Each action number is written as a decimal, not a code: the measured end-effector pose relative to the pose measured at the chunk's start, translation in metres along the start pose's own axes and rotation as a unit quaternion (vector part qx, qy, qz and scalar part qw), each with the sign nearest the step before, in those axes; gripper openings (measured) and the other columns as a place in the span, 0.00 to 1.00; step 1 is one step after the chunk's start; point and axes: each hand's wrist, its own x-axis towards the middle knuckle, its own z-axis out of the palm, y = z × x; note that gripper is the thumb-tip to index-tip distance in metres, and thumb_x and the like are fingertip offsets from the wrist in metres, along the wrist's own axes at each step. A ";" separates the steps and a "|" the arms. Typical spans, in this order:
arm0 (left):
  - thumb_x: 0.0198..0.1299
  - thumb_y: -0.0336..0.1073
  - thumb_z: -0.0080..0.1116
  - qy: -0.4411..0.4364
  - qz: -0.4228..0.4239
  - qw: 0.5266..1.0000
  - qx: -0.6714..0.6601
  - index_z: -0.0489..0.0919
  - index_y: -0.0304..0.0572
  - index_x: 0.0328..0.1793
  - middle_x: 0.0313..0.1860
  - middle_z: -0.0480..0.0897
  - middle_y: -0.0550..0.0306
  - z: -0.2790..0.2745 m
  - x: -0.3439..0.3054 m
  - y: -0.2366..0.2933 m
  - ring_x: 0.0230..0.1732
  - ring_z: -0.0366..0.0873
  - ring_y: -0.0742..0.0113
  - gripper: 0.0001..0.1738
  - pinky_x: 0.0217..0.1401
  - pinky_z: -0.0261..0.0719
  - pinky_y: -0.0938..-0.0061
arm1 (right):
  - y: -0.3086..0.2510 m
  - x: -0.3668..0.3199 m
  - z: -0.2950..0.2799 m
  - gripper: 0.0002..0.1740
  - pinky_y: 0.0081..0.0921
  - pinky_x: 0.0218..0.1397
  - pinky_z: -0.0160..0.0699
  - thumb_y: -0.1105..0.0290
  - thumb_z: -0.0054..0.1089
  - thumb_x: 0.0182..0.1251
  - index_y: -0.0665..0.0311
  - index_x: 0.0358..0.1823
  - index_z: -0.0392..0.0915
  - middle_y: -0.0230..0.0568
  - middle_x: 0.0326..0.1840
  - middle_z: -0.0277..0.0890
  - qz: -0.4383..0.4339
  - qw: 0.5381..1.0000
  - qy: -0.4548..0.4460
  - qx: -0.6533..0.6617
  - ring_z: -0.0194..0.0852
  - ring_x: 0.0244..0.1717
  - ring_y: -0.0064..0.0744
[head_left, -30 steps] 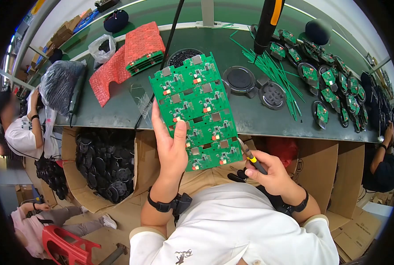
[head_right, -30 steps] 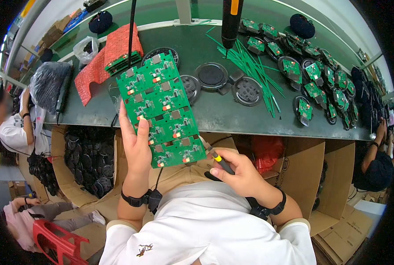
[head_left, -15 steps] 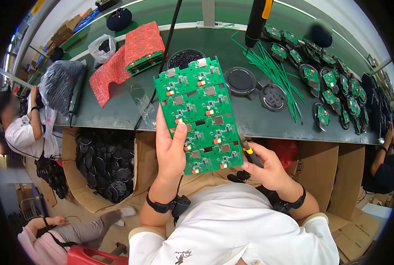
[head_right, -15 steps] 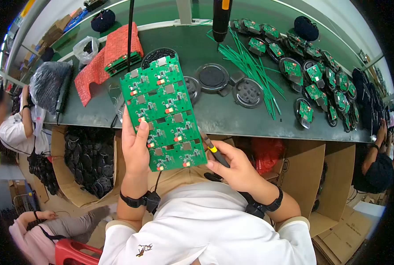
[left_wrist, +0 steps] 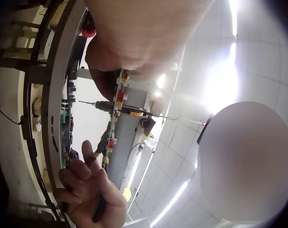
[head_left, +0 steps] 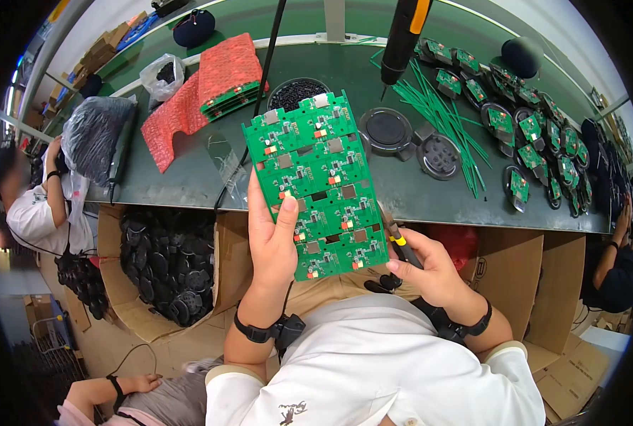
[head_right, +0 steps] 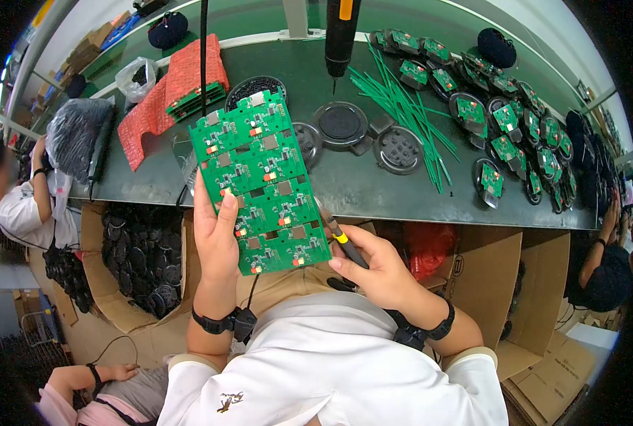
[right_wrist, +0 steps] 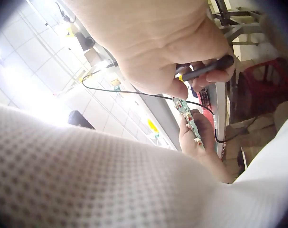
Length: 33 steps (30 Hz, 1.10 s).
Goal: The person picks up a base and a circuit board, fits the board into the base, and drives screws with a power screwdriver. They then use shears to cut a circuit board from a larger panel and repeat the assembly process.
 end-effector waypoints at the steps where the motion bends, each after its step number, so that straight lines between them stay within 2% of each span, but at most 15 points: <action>1: 0.80 0.31 0.52 -0.002 0.002 1.000 0.004 0.53 0.36 0.88 0.75 0.72 0.53 0.000 0.000 0.000 0.68 0.73 0.68 0.35 0.74 0.71 0.68 | 0.000 0.000 0.000 0.27 0.17 0.52 0.73 0.71 0.65 0.75 0.68 0.72 0.73 0.25 0.44 0.75 0.006 1.000 0.005 -0.002 0.70 0.45 0.14; 11: 0.81 0.33 0.51 -0.014 0.001 0.998 0.057 0.53 0.36 0.88 0.75 0.72 0.53 -0.004 0.000 -0.002 0.70 0.73 0.67 0.35 0.74 0.71 0.67 | 0.001 0.002 -0.002 0.26 0.17 0.51 0.72 0.71 0.66 0.75 0.67 0.71 0.74 0.25 0.42 0.75 -0.001 0.999 0.000 -0.042 0.69 0.43 0.14; 13: 0.82 0.36 0.49 0.039 -0.035 0.999 0.007 0.54 0.36 0.87 0.73 0.75 0.53 -0.004 0.000 -0.004 0.69 0.75 0.68 0.33 0.72 0.74 0.67 | 0.003 0.002 -0.002 0.23 0.19 0.43 0.72 0.71 0.66 0.75 0.68 0.68 0.76 0.26 0.40 0.74 0.011 1.000 -0.013 0.007 0.68 0.38 0.14; 14: 0.82 0.36 0.49 0.040 -0.036 0.999 0.007 0.54 0.36 0.87 0.73 0.75 0.53 -0.005 0.000 -0.005 0.69 0.75 0.68 0.33 0.72 0.74 0.67 | 0.008 0.002 -0.003 0.23 0.19 0.43 0.72 0.71 0.66 0.75 0.68 0.68 0.76 0.26 0.40 0.74 0.012 1.000 -0.013 0.007 0.68 0.38 0.14; 16: 0.85 0.39 0.43 0.034 -0.109 0.993 -0.031 0.62 0.38 0.81 0.68 0.78 0.57 -0.008 0.000 -0.006 0.64 0.78 0.71 0.25 0.66 0.78 0.73 | 0.024 0.003 -0.006 0.20 0.20 0.35 0.69 0.72 0.67 0.75 0.69 0.64 0.77 0.27 0.39 0.73 0.054 0.975 -0.086 0.196 0.65 0.32 0.15; 17: 0.85 0.39 0.43 0.033 -0.109 0.993 -0.031 0.62 0.38 0.81 0.68 0.78 0.57 -0.008 -0.001 -0.007 0.64 0.78 0.71 0.25 0.66 0.78 0.73 | 0.029 0.003 -0.006 0.20 0.20 0.35 0.69 0.72 0.67 0.75 0.69 0.64 0.77 0.27 0.39 0.73 0.054 0.976 -0.085 0.196 0.65 0.32 0.15; 19: 0.85 0.39 0.43 0.012 -0.126 0.987 -0.095 0.65 0.39 0.78 0.65 0.80 0.57 -0.007 -0.003 -0.011 0.62 0.79 0.71 0.22 0.64 0.81 0.73 | 0.034 0.004 -0.004 0.19 0.20 0.31 0.64 0.72 0.67 0.74 0.69 0.63 0.76 0.28 0.39 0.73 0.055 0.920 -0.163 0.352 0.64 0.31 0.15; 20: 0.85 0.39 0.43 0.013 -0.125 0.987 -0.095 0.65 0.39 0.78 0.65 0.80 0.57 -0.007 -0.003 -0.013 0.62 0.79 0.71 0.22 0.64 0.81 0.73 | 0.034 0.004 -0.003 0.19 0.20 0.31 0.64 0.72 0.67 0.74 0.69 0.63 0.76 0.28 0.39 0.73 0.055 0.920 -0.164 0.351 0.64 0.31 0.15; 23: 0.85 0.39 0.43 0.020 -0.131 0.985 -0.108 0.66 0.40 0.77 0.65 0.80 0.57 -0.008 -0.002 -0.013 0.62 0.80 0.71 0.21 0.63 0.82 0.72 | 0.031 0.005 -0.003 0.21 0.18 0.35 0.66 0.73 0.66 0.74 0.69 0.66 0.74 0.28 0.39 0.73 0.055 0.935 -0.141 0.321 0.66 0.33 0.15; 25: 0.85 0.40 0.44 0.004 -0.113 0.988 -0.102 0.67 0.41 0.75 0.65 0.80 0.58 -0.010 -0.002 -0.009 0.62 0.78 0.72 0.20 0.65 0.80 0.73 | 0.019 0.011 -0.008 0.23 0.18 0.41 0.69 0.73 0.65 0.75 0.70 0.68 0.73 0.27 0.41 0.73 0.005 0.979 -0.095 0.182 0.68 0.38 0.16; 28: 0.85 0.41 0.44 0.023 -0.094 0.995 -0.023 0.67 0.40 0.74 0.65 0.79 0.58 -0.006 -0.005 -0.011 0.63 0.76 0.74 0.19 0.67 0.75 0.74 | 0.000 0.016 -0.009 0.25 0.18 0.46 0.71 0.72 0.63 0.76 0.69 0.71 0.72 0.25 0.42 0.72 -0.005 0.995 -0.035 0.096 0.68 0.41 0.15; 29: 0.85 0.41 0.44 0.023 -0.094 0.995 -0.023 0.67 0.40 0.74 0.65 0.79 0.58 -0.005 -0.006 -0.011 0.63 0.76 0.74 0.19 0.67 0.75 0.74 | -0.004 0.017 -0.012 0.25 0.22 0.55 0.75 0.71 0.63 0.78 0.70 0.72 0.71 0.28 0.48 0.76 0.004 0.993 -0.044 0.105 0.72 0.48 0.18; 30: 0.85 0.41 0.43 0.012 -0.079 0.997 -0.001 0.67 0.39 0.74 0.64 0.79 0.58 -0.005 -0.006 -0.012 0.62 0.75 0.74 0.19 0.68 0.73 0.74 | -0.004 0.019 -0.012 0.25 0.22 0.55 0.75 0.71 0.63 0.78 0.70 0.72 0.71 0.28 0.48 0.76 0.004 0.994 -0.043 0.105 0.72 0.48 0.18; 32: 0.85 0.41 0.43 0.003 -0.064 0.998 0.020 0.67 0.38 0.74 0.64 0.78 0.58 -0.006 -0.007 -0.014 0.62 0.73 0.75 0.20 0.69 0.71 0.75 | -0.005 0.023 -0.009 0.25 0.25 0.66 0.72 0.70 0.62 0.78 0.70 0.73 0.71 0.33 0.57 0.79 -0.015 0.998 -0.003 0.060 0.74 0.58 0.21; 33: 0.85 0.41 0.42 -0.002 -0.048 0.998 0.040 0.67 0.38 0.74 0.64 0.78 0.58 -0.006 -0.008 -0.015 0.62 0.73 0.75 0.20 0.69 0.70 0.75 | -0.005 0.023 -0.010 0.25 0.25 0.66 0.72 0.70 0.62 0.78 0.70 0.73 0.71 0.33 0.57 0.79 -0.015 0.998 -0.004 0.059 0.74 0.58 0.21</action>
